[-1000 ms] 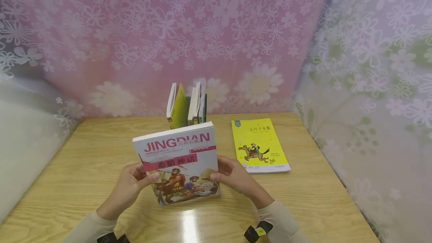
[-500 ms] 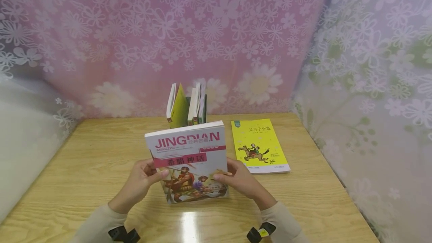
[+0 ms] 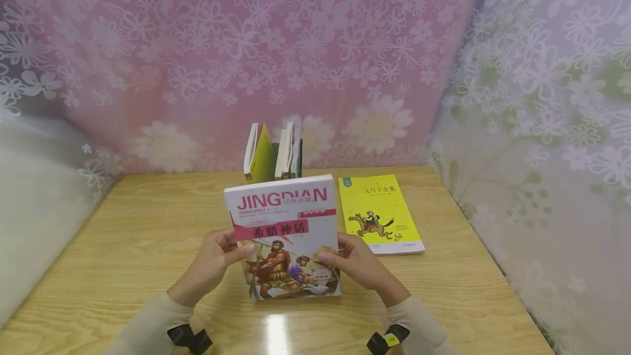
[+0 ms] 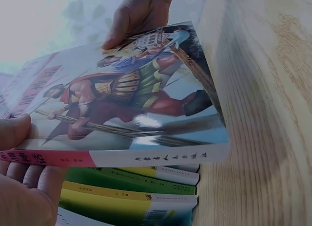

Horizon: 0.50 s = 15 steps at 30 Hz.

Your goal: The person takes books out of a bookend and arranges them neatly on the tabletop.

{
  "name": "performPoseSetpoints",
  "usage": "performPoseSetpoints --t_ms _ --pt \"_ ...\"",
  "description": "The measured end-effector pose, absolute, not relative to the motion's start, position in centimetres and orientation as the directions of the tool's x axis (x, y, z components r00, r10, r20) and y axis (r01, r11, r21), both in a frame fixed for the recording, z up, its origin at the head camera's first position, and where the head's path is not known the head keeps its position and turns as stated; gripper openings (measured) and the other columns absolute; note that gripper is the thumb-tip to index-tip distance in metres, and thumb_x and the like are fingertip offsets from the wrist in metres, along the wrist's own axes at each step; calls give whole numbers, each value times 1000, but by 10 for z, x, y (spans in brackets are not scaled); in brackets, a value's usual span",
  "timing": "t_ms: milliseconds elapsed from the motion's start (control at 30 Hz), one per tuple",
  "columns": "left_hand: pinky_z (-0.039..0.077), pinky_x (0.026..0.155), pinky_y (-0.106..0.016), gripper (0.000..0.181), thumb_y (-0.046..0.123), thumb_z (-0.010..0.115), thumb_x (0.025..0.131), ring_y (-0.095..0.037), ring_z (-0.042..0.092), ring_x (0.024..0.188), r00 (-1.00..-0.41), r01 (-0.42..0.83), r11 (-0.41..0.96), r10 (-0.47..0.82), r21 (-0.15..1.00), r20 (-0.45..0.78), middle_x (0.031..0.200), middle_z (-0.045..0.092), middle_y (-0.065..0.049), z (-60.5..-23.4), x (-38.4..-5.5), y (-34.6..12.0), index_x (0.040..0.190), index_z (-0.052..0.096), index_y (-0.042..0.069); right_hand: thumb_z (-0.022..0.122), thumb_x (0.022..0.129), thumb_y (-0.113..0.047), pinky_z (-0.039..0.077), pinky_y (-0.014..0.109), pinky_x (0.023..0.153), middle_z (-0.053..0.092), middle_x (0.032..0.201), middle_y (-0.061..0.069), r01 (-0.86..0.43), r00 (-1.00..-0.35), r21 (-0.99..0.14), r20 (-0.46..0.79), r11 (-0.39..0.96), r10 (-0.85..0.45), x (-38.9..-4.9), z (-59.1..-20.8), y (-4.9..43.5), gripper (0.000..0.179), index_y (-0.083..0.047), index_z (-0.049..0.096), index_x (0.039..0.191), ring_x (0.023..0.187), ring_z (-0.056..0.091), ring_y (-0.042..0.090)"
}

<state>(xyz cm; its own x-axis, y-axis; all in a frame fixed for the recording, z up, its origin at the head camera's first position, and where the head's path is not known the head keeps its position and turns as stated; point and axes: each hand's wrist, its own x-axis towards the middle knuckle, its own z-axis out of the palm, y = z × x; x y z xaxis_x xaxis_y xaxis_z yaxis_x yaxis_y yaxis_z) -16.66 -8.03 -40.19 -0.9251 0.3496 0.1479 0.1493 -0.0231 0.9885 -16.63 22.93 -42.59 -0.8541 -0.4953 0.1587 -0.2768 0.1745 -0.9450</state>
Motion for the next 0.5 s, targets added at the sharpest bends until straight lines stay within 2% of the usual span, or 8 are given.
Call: performPoseSetpoints --t_ms 100,167,300,400,500 --pt "56 76 -24 42 3 67 89 -9 65 76 -927 121 -28 355 992 123 106 67 -26 -403 -169 -78 126 55 -12 58 96 -9 45 28 55 65 109 -5 -273 -861 -945 157 180 -483 -166 -426 232 37 6 53 130 73 56 4" --pt "56 77 -25 42 5 67 89 -10 66 80 -924 111 -27 366 993 113 108 66 -26 -403 -170 -77 126 55 -12 59 96 -8 45 27 56 66 109 -7 -270 -867 -947 158 177 -473 -165 -427 233 37 6 53 130 74 56 3" --pt "56 80 -27 44 8 67 90 -14 68 87 -916 81 -37 391 996 89 113 66 -24 -401 -172 -74 129 55 -9 60 94 -5 39 28 48 63 89 -7 -312 -871 -932 201 187 -449 -162 -426 237 33 6 57 125 60 44 4" --pt "55 84 -29 45 10 67 90 -15 68 91 -910 53 -48 410 997 68 115 66 -21 -401 -173 -72 130 55 -6 61 93 -3 31 29 41 51 69 -8 -359 -870 -907 241 218 -429 -160 -423 241 32 4 59 123 50 28 7" --pt "55 87 -30 45 10 67 90 -16 68 94 -900 39 -66 431 997 63 116 66 -20 -402 -174 -69 131 55 -4 61 92 -2 30 30 40 55 70 -10 -371 -869 -902 254 220 -424 -158 -420 244 35 4 58 126 48 27 9"
